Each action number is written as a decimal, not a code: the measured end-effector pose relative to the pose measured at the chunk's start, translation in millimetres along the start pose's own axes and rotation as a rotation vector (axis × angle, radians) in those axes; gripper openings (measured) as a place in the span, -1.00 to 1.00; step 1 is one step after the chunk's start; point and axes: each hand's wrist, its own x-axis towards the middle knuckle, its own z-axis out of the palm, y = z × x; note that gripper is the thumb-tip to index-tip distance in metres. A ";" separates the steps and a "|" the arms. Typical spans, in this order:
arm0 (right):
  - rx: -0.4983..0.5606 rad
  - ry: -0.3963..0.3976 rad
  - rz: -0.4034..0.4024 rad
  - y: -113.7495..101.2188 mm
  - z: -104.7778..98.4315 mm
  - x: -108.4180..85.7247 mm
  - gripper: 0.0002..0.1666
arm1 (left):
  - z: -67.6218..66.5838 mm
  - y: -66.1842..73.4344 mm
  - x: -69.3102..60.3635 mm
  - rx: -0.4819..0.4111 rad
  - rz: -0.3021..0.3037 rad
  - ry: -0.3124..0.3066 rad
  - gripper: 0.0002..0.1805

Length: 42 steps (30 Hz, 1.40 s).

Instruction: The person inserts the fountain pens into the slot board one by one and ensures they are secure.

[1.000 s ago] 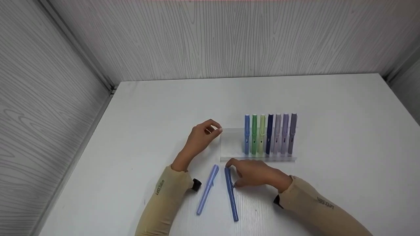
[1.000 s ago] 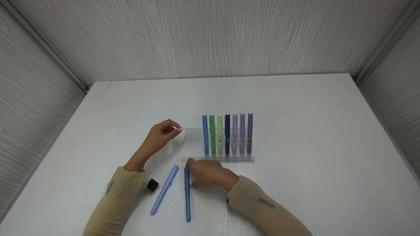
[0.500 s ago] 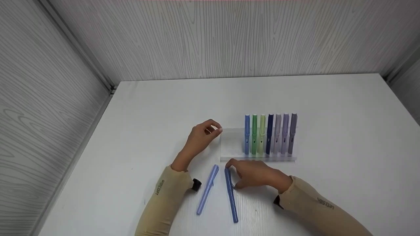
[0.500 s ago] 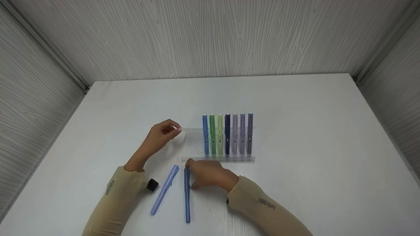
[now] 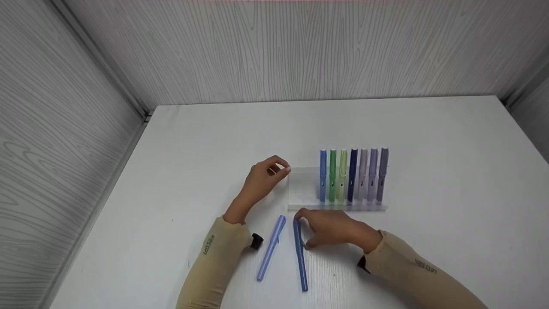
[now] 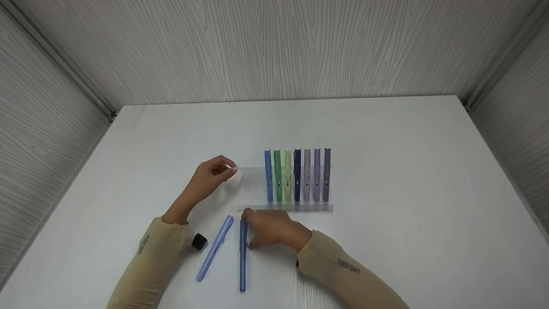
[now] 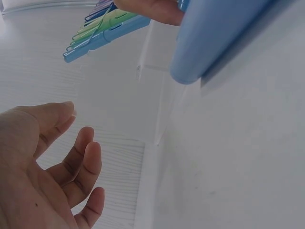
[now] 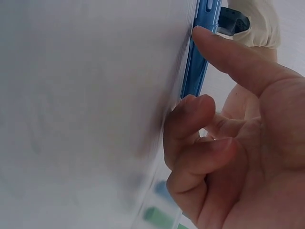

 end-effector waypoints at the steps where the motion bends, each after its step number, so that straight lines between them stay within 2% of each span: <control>1: -0.006 0.001 -0.003 0.0 -0.1 -0.2 -0.21 | 0.0 -0.2 0.1 -0.004 0.002 -0.001 -0.84; 8: -0.052 0.015 0.000 -1.3 0.9 -0.2 -0.18 | -0.8 0.4 -1.2 -0.013 -0.002 -0.007 -0.85; 14: -0.058 0.022 0.000 -1.6 2.3 -0.2 -0.23 | 0.0 1.4 -1.5 -0.005 -0.022 -0.010 -0.84; 25: -0.057 0.051 -0.036 0.2 3.0 -4.1 -0.26 | 0.3 1.4 -0.7 0.008 -0.011 -0.006 -0.84; 31: 0.031 0.103 -0.064 -0.7 -0.9 -9.0 -0.26 | -0.1 2.1 -1.3 -0.004 0.002 -0.004 -0.85; 36: 0.171 0.110 -0.041 0.7 -4.9 -12.5 -0.24 | -0.4 2.6 -1.6 -0.003 0.001 0.002 -0.85; 42: 0.271 0.122 -0.042 6.9 -3.7 -13.2 -0.23 | -0.1 2.1 -1.7 0.008 -0.015 0.004 -0.84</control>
